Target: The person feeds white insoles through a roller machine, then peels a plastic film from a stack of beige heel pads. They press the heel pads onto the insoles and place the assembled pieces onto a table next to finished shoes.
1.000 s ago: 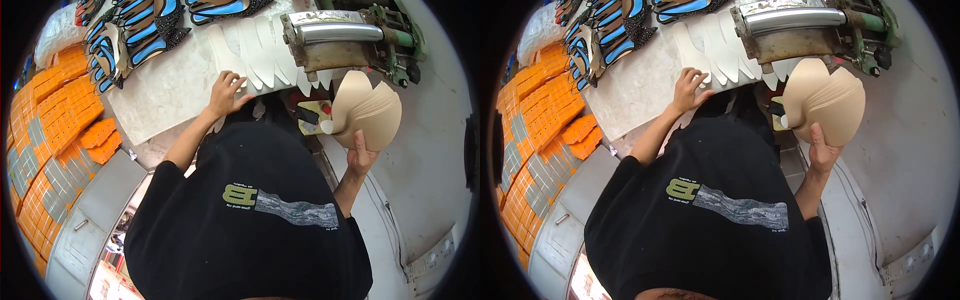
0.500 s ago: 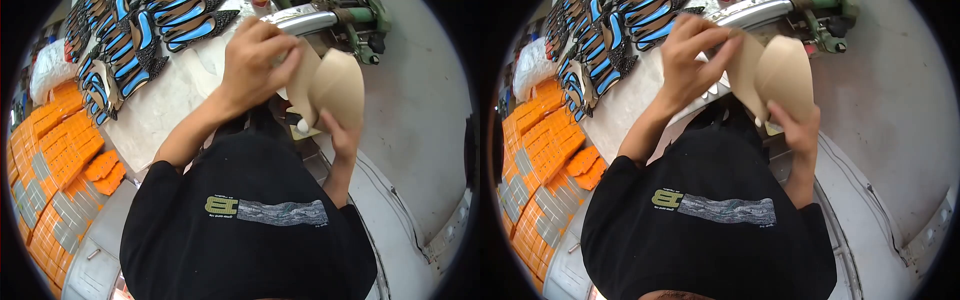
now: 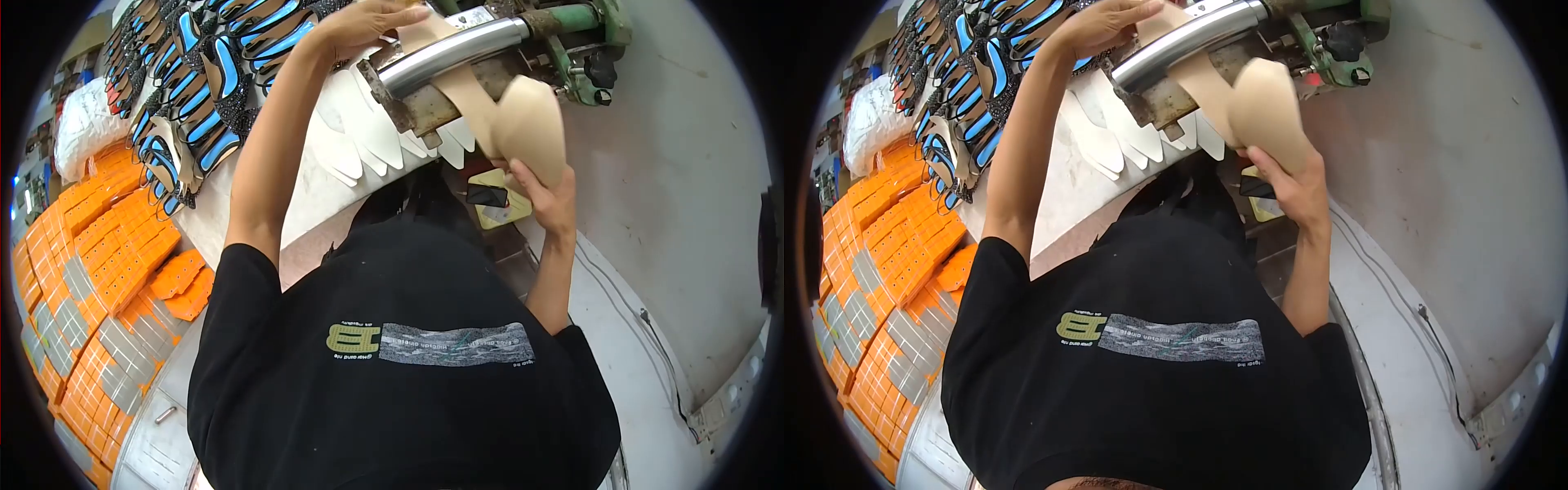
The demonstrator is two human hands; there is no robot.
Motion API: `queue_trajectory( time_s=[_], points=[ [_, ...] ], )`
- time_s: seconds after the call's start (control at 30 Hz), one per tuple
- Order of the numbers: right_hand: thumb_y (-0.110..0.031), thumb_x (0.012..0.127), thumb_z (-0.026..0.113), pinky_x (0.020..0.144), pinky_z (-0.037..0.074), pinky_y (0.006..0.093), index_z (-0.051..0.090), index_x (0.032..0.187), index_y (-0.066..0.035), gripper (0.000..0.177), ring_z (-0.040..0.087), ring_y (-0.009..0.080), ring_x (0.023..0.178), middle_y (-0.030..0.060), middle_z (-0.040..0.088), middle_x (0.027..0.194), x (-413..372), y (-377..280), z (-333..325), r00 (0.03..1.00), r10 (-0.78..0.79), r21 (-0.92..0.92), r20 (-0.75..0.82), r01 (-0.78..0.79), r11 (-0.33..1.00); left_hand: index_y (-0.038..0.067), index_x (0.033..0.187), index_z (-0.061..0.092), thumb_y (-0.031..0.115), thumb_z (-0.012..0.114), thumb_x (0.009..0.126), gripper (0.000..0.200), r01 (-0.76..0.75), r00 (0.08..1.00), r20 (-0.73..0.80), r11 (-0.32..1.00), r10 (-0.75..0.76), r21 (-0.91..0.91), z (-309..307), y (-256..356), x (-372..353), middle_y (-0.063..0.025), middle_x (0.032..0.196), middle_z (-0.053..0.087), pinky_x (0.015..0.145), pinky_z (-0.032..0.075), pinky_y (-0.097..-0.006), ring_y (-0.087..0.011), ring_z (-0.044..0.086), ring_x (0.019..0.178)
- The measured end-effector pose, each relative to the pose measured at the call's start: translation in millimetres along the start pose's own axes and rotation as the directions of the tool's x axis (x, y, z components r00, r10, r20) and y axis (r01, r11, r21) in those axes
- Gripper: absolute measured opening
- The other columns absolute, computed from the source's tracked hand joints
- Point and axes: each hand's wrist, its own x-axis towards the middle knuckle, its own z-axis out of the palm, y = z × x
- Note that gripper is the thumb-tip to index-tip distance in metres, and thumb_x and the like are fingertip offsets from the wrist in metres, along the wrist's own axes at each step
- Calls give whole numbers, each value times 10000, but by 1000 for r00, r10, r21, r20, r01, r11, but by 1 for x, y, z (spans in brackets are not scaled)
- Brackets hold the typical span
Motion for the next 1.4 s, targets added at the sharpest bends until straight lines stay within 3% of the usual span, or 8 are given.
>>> queue_trajectory(
  time_s=[0.23, 0.33, 0.5, 0.73, 0.93, 1.07, 1.17, 1.4],
  points=[
    [-26, 842, 686, 612, 544, 261, 579, 1073, 61, 270, 655, 213, 695, 137, 667, 888, -33, 1, -19, 959, -145, -51, -244, 137, 989, -23, 1036, 588, -11, 716, 750, 313, -105, 982, 88, 877, 165, -469, -45, 1, 1, -91, 889, 620, 624, 476, -198, -138, 588, 734],
    [-19, 851, 676, 605, 567, 287, 575, 1072, 68, 258, 662, 236, 681, 153, 662, 891, -39, 10, -23, 963, -105, 216, -248, 160, 963, 6, 992, 604, 101, 638, 856, 169, -178, 765, -395, 756, 508, 630, -87, 20, -22, -83, 915, 622, 721, 506, -252, -166, 599, 766],
    [-2, 860, 654, 597, 571, 293, 567, 1081, 76, 250, 663, 251, 656, 171, 657, 918, -54, 32, -27, 984, -74, 282, -159, 117, 952, 57, 889, 665, -85, 702, 670, 264, -672, 707, -71, 700, 703, 243, -51, -46, -69, -28, 860, 679, 642, 468, -229, -130, 597, 704],
    [3, 855, 657, 596, 569, 292, 566, 1088, 76, 261, 654, 249, 626, 170, 656, 928, -68, 43, -18, 985, -53, 243, -167, 93, 966, 55, 927, 646, 21, 680, 698, 234, -253, 947, -31, 803, 319, 540, 167, -219, -137, -74, 885, 655, 605, 473, -357, -293, 608, 696],
    [33, 834, 652, 599, 563, 293, 574, 1091, 69, 271, 655, 248, 636, 166, 660, 935, -77, 31, -4, 981, -64, 108, -184, 85, 991, 21, 992, 654, 318, 651, 848, 330, -442, 812, -93, 712, 576, 545, 193, -176, -155, -149, 928, 631, 728, 460, -404, -347, 562, 721],
    [52, 816, 648, 603, 560, 296, 579, 1092, 67, 285, 657, 255, 648, 169, 662, 944, -81, 21, -2, 986, -128, 10, -108, 130, 991, -17, 1054, 636, 223, 506, 970, 286, 154, 980, 190, 809, -53, -567, 164, -74, -214, -113, 923, 636, 708, 450, -295, -179, 568, 718],
    [63, 802, 645, 605, 558, 300, 581, 1091, 72, 296, 658, 263, 664, 176, 662, 950, -84, 25, 7, 942, -321, -5, 95, 323, 946, -27, 1018, 656, 143, 503, 970, 233, 331, 932, 343, 651, -114, -683, 115, -4, -205, -73, 896, 637, 654, 435, -246, -122, 536, 708],
    [58, 812, 634, 612, 562, 312, 576, 1090, 87, 286, 657, 272, 682, 189, 658, 962, -61, -6, 23, 852, -522, 20, 41, 522, 853, -35, 1040, 671, 81, 575, 922, 191, -121, 989, 61, 965, 138, -234, 73, 50, -188, -106, 988, 673, 672, 461, -240, -133, 582, 807]
  ],
)
